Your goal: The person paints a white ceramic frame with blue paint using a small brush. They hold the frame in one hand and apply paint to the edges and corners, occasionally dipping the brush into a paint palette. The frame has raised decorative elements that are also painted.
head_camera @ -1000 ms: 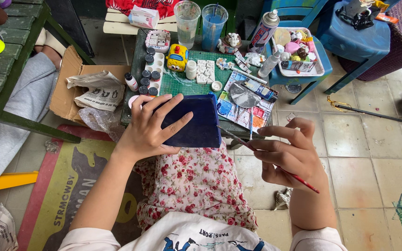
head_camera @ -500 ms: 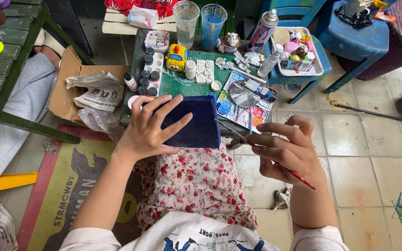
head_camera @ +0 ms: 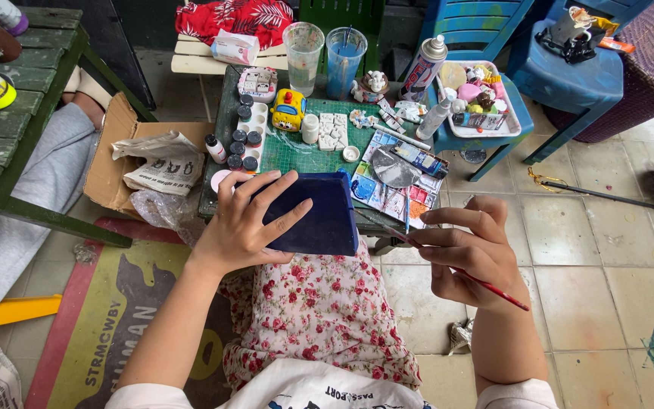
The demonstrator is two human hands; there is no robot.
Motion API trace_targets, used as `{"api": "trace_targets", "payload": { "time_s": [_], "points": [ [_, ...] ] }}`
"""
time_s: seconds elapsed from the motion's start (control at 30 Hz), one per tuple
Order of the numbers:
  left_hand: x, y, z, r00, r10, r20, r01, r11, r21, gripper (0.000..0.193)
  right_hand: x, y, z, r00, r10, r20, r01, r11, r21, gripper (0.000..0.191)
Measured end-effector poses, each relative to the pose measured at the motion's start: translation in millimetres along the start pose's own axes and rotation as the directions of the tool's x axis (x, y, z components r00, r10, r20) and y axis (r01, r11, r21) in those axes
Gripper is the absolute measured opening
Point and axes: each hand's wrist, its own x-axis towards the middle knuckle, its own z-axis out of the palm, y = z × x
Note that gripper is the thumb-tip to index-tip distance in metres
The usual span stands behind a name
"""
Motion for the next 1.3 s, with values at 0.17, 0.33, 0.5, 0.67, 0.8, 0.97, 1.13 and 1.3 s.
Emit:
{"api": "trace_targets", "payload": {
  "time_s": [0.17,0.33,0.5,0.67,0.8,0.97,1.13,1.3],
  "points": [
    [7,-1,7,1.000,0.005,-0.018,-0.005,1.000,0.010,0.109,-3,9,-1,1.000,0.013,-0.004,-0.013,1.000,0.013,0.025],
    [10,0,11,1.000,0.001,-0.013,-0.001,1.000,-0.007,0.109,-3,15,-1,1.000,0.018,-0.003,-0.018,1.000,-0.012,0.026],
    [10,1,16,1.000,-0.004,-0.010,0.004,1.000,0.003,0.109,-4,18,-1,1.000,0.022,-0.017,-0.022,0.999,-0.025,0.028],
    [16,-3,24,1.000,0.007,-0.022,-0.007,1.000,-0.007,0.110,-2,28,-4,1.000,0.008,0.002,-0.008,1.000,-0.013,0.025],
    [18,-4,28,1.000,-0.003,-0.016,0.003,1.000,-0.013,0.109,-2,33,-2,1.000,0.021,-0.018,-0.021,1.000,-0.019,0.024],
    [22,-10,32,1.000,0.010,-0.025,-0.010,1.000,-0.001,0.107,-1,44,1,1.000,0.023,-0.012,-0.023,0.999,-0.025,0.024],
    [23,-9,37,1.000,0.001,-0.016,-0.001,1.000,0.011,0.107,-3,49,1,0.999,0.039,-0.020,-0.040,0.999,-0.024,0.024],
    [22,-12,39,1.000,0.002,-0.016,-0.002,1.000,0.006,0.106,-6,53,2,1.000,0.024,-0.009,-0.024,1.000,-0.016,0.023]
  ]
}}
